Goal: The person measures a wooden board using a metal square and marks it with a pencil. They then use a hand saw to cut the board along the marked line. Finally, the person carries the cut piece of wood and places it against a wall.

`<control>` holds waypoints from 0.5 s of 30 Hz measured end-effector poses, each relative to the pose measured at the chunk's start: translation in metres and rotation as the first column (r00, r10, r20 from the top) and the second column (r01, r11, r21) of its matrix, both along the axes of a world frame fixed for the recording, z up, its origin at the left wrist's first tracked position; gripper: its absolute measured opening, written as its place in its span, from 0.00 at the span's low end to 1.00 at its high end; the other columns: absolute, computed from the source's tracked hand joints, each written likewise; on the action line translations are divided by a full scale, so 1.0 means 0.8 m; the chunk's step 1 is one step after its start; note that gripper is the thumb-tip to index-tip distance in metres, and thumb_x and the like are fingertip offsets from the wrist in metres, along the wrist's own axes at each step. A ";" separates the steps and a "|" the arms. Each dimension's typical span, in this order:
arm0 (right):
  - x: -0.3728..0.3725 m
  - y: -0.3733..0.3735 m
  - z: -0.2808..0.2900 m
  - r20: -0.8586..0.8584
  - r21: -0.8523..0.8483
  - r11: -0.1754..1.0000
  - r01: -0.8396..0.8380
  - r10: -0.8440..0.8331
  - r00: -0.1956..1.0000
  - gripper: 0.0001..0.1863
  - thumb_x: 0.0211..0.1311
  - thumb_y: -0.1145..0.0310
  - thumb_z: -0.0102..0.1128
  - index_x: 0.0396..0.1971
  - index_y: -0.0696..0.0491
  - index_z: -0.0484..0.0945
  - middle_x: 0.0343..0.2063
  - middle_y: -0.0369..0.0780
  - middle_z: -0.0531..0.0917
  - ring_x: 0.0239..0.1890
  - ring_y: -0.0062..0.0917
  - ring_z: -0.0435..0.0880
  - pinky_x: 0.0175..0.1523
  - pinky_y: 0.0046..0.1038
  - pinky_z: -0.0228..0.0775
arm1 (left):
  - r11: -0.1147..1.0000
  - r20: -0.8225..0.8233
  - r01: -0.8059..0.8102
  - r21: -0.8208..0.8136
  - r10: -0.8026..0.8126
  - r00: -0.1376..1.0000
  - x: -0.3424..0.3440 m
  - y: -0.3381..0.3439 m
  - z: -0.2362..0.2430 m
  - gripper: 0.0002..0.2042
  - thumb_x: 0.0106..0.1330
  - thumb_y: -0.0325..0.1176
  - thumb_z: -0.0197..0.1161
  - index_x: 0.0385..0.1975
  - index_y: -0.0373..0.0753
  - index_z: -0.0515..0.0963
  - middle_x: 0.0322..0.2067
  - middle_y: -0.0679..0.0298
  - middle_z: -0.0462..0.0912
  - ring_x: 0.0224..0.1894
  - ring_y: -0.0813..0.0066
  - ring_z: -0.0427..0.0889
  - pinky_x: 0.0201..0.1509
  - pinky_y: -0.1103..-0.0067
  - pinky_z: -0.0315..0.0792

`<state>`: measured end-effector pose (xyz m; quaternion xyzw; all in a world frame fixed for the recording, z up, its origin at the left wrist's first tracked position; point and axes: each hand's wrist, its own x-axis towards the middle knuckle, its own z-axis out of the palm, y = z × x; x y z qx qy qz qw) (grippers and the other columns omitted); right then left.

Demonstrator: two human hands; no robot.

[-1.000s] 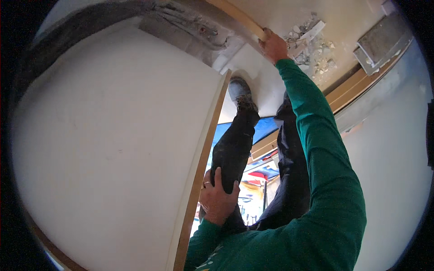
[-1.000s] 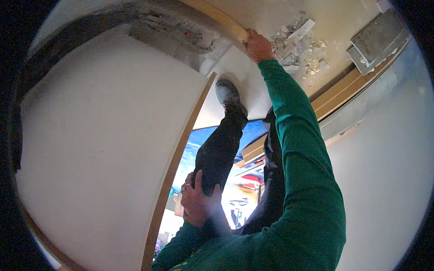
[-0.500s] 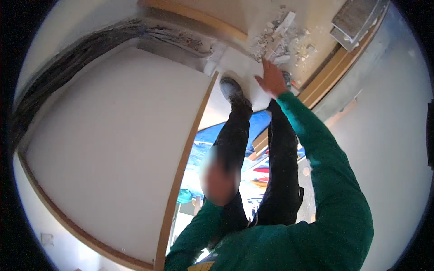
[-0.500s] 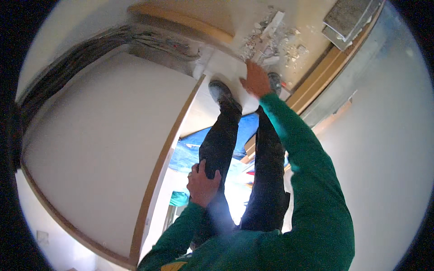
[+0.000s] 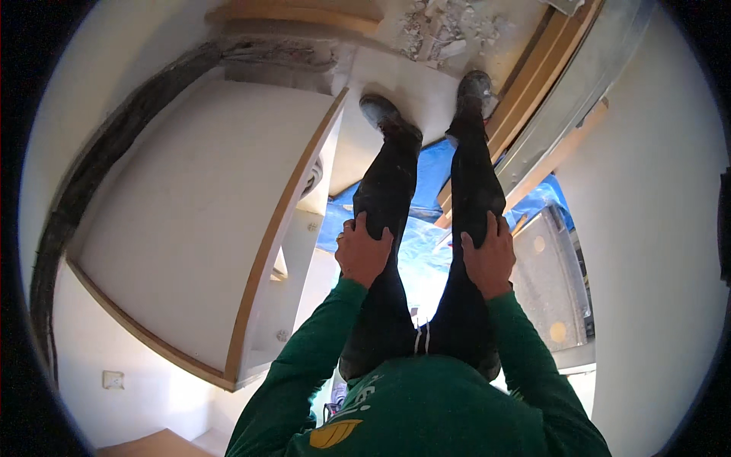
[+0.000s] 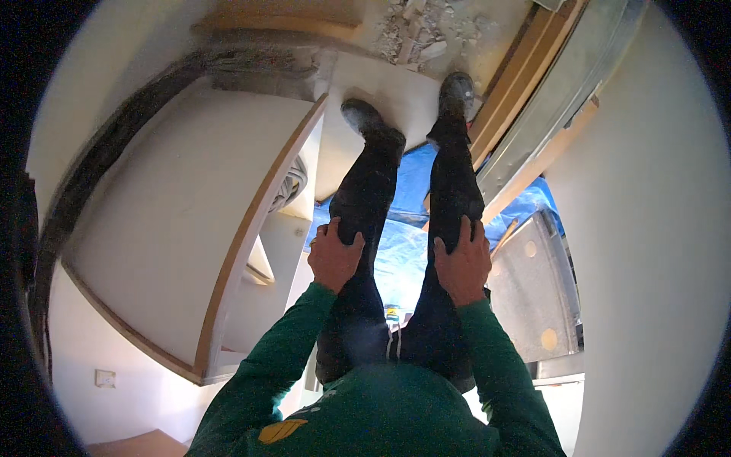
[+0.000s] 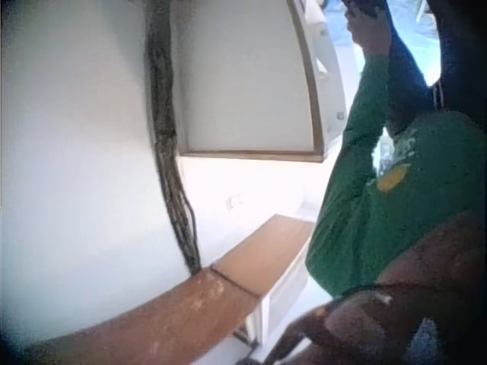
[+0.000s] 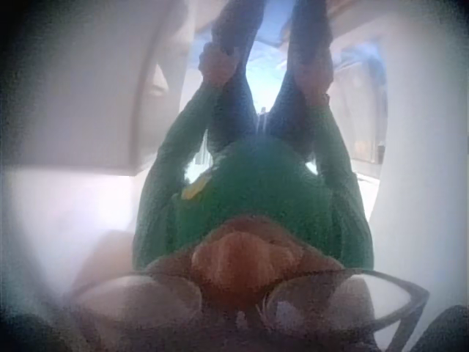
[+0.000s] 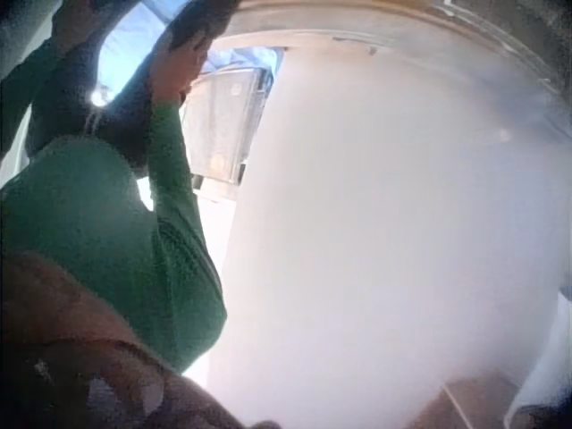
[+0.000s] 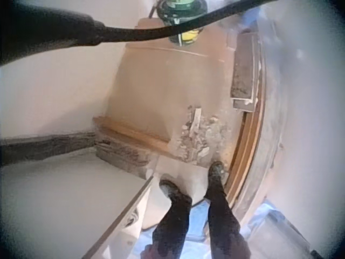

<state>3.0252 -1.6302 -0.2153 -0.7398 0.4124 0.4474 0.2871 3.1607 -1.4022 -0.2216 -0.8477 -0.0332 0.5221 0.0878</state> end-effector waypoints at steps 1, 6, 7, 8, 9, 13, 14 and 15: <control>-0.003 -0.001 -0.008 -0.019 0.000 1.000 -0.009 0.009 1.000 0.45 0.66 0.50 0.70 0.76 0.57 0.65 0.72 0.60 0.67 0.70 0.58 0.72 0.72 0.54 0.68 | 1.000 -0.002 0.015 0.000 -0.015 1.000 0.002 -0.007 -0.003 0.36 0.64 0.55 0.70 0.68 0.39 0.76 0.61 0.42 0.79 0.58 0.37 0.83 0.62 0.51 0.78; -0.021 -0.007 -0.014 0.071 -0.007 0.999 0.035 -0.034 0.997 0.40 0.66 0.50 0.69 0.71 0.57 0.71 0.71 0.59 0.69 0.70 0.57 0.72 0.70 0.53 0.70 | 0.996 -0.028 0.089 0.012 -0.088 0.996 -0.008 -0.016 -0.018 0.35 0.66 0.54 0.66 0.67 0.38 0.76 0.61 0.40 0.79 0.58 0.34 0.82 0.58 0.49 0.80; -0.020 -0.009 -0.014 0.071 -0.005 0.999 0.038 -0.038 0.997 0.40 0.66 0.50 0.69 0.71 0.57 0.71 0.71 0.59 0.69 0.69 0.57 0.73 0.70 0.53 0.70 | 0.995 -0.027 0.101 0.021 -0.101 0.995 -0.005 -0.021 -0.021 0.35 0.66 0.55 0.66 0.67 0.38 0.76 0.61 0.40 0.79 0.58 0.34 0.82 0.58 0.48 0.80; -0.020 -0.010 -0.014 0.071 -0.003 0.999 0.041 -0.040 0.997 0.40 0.66 0.50 0.69 0.71 0.57 0.71 0.70 0.59 0.69 0.69 0.56 0.73 0.70 0.53 0.70 | 0.994 -0.042 0.103 0.031 -0.101 0.994 -0.005 -0.026 -0.020 0.35 0.66 0.55 0.66 0.68 0.38 0.76 0.61 0.40 0.78 0.58 0.34 0.81 0.59 0.48 0.80; -0.020 -0.012 -0.015 0.072 0.000 0.999 0.042 -0.042 0.997 0.40 0.66 0.50 0.69 0.71 0.57 0.72 0.70 0.60 0.69 0.69 0.56 0.73 0.70 0.53 0.71 | 0.994 -0.056 0.103 0.041 -0.100 0.993 -0.007 -0.033 -0.019 0.35 0.66 0.55 0.66 0.68 0.38 0.76 0.61 0.40 0.78 0.59 0.34 0.81 0.59 0.48 0.80; -0.031 -0.015 -0.020 0.088 -0.006 0.998 0.064 -0.063 0.994 0.40 0.65 0.50 0.70 0.71 0.57 0.71 0.69 0.59 0.71 0.68 0.57 0.74 0.70 0.53 0.71 | 0.994 -0.074 0.092 0.061 -0.087 0.993 -0.009 -0.044 -0.019 0.35 0.66 0.56 0.64 0.68 0.38 0.75 0.63 0.40 0.76 0.60 0.33 0.80 0.60 0.48 0.79; -0.029 -0.016 -0.020 0.088 -0.005 0.998 0.067 -0.067 0.994 0.40 0.65 0.50 0.70 0.71 0.57 0.71 0.69 0.59 0.71 0.68 0.57 0.74 0.70 0.53 0.70 | 0.994 -0.083 0.081 0.070 -0.075 0.994 -0.007 -0.050 -0.020 0.35 0.67 0.56 0.64 0.69 0.38 0.74 0.64 0.40 0.75 0.61 0.34 0.79 0.62 0.47 0.78; -0.030 -0.018 -0.019 0.090 -0.004 0.998 0.069 -0.068 0.994 0.40 0.65 0.50 0.70 0.71 0.57 0.71 0.69 0.59 0.72 0.68 0.57 0.74 0.70 0.53 0.70 | 0.995 -0.092 0.071 0.075 -0.064 0.994 -0.012 -0.055 -0.016 0.35 0.67 0.55 0.64 0.69 0.38 0.74 0.64 0.40 0.75 0.61 0.34 0.79 0.62 0.47 0.78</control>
